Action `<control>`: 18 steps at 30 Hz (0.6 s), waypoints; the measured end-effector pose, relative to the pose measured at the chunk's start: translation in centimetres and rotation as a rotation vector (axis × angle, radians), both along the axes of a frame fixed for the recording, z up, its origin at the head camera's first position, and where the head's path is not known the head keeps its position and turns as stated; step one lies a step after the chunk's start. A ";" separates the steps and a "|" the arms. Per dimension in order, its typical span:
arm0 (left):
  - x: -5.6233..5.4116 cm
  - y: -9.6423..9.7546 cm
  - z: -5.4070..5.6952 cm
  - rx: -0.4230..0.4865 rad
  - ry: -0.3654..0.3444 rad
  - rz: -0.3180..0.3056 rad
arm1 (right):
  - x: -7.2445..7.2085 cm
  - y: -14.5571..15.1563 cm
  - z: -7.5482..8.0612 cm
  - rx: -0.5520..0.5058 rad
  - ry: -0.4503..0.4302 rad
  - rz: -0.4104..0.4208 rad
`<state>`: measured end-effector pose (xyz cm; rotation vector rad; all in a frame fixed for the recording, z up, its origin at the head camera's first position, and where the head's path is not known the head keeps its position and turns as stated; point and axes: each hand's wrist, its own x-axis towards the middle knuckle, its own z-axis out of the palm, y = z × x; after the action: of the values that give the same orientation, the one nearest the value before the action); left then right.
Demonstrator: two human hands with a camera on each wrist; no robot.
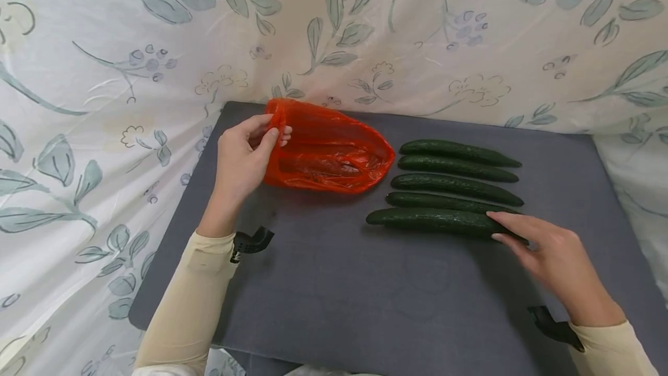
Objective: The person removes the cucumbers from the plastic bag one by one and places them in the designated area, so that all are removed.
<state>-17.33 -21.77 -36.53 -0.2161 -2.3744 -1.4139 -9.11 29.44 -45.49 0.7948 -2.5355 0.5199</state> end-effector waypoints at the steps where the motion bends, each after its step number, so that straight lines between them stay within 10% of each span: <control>1: 0.0 0.0 0.0 0.000 -0.003 -0.001 | 0.2 0.2 -0.2 0.002 -0.006 0.000; 18: -0.1 0.2 -0.4 -0.030 -0.021 0.015 | 1.7 1.7 -3.8 0.017 -0.148 0.043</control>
<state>-17.46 -21.61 -36.91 -0.1917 -2.4101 -1.3807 -7.43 31.17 -49.31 0.8475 -2.6654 0.5925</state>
